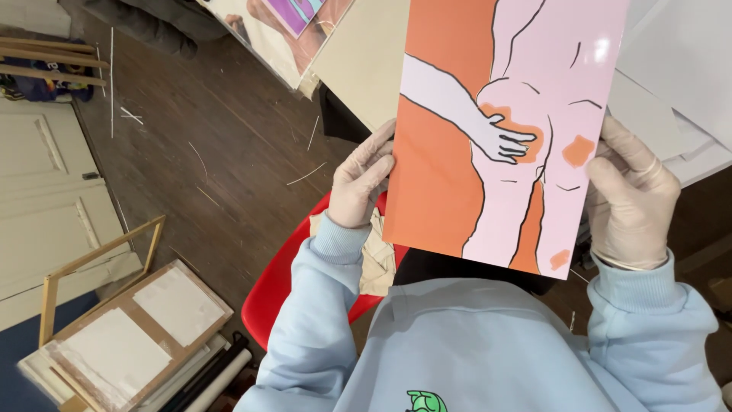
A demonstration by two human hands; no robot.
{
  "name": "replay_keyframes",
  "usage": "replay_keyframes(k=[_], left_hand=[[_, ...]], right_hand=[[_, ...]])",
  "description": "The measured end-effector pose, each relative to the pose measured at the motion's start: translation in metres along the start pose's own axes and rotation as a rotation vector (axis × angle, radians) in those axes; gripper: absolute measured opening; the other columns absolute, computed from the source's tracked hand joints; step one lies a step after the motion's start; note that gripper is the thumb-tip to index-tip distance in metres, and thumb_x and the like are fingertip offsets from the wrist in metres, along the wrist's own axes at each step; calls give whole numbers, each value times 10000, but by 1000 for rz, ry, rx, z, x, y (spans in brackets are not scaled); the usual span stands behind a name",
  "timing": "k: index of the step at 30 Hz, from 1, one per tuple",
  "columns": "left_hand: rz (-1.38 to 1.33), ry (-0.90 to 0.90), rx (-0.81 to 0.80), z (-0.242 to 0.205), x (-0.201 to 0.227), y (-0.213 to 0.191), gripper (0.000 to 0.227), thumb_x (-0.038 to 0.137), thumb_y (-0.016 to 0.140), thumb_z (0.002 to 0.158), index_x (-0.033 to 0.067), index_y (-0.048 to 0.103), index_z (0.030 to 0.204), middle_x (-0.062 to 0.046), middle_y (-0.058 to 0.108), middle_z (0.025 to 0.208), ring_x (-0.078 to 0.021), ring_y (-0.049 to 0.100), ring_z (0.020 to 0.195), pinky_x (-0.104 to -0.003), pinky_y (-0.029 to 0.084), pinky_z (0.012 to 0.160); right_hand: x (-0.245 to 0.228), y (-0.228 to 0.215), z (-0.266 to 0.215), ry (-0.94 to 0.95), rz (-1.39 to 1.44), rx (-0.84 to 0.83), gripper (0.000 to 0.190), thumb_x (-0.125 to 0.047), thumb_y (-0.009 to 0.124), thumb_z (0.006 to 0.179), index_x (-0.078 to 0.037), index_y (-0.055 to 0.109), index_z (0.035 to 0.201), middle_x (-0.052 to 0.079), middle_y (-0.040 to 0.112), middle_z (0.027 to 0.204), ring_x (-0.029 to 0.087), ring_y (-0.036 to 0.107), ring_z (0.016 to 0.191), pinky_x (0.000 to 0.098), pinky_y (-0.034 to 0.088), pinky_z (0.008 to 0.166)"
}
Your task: Mounting art prints onto backing paper and applying protective film.
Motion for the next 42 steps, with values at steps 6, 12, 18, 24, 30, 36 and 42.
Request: replay_keyframes(k=[6,12,18,24,30,36,42], left_hand=[[-83,9,-19,-12,9,7,547,-19,554,1036,-45,437,1570,-170,655,1384,-191,661,1179,-311,528,1009],[-27,66,-34,-22,12,10,547,-38,544,1008,-48,443,1545,-164,659,1372,-187,656,1248,-310,523,1082],[-83,97,-45,-25,3,6,528,-59,552,1020,-51,471,1542,-170,673,1354,-192,663,1203,-319,527,1036],[-54,83,6,-23,-6,0,524,-53,552,1008,-43,478,1527,-163,680,1331,-197,679,1154,-333,550,990],[-62,85,-1,-28,-5,-1,523,-49,558,1009,-42,491,1527,-156,681,1328,-180,672,1135,-308,537,982],[5,140,20,-30,-1,0,523,-60,584,973,-53,517,1492,-146,675,1364,-174,660,1195,-300,516,1035],[-27,123,-2,-30,-9,3,523,-65,581,991,-56,514,1510,-167,669,1361,-212,651,1224,-340,512,1065]], right_hand=[[-6,-2,-6,-19,-39,-7,377,109,584,1075,96,593,1451,162,698,1258,164,690,1113,292,581,1018],[-12,-2,-15,-60,-78,-26,427,96,634,1016,68,604,1442,140,717,1208,148,698,1046,272,570,930],[-15,-7,-25,-180,-139,-84,435,39,735,1012,58,622,1432,122,733,1213,133,700,1046,270,567,995],[-20,-5,-31,-209,-160,-132,484,-27,803,960,38,634,1408,115,745,1135,126,696,981,278,585,919],[-18,-12,-30,-181,-187,-117,461,23,774,959,37,636,1399,113,739,1136,130,689,990,286,582,943],[-14,-16,-29,-165,-203,-105,461,49,752,963,27,633,1408,111,733,1142,130,680,988,289,576,943],[-17,-16,-32,-156,-172,-113,514,40,749,943,8,630,1442,114,736,1155,137,689,1001,322,593,995]])
Point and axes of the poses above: each hand's wrist, its own z-axis towards the middle knuckle, its own y-axis out of the palm, x = y × z, the point moved 5 cm from there along z, towards the middle knuckle
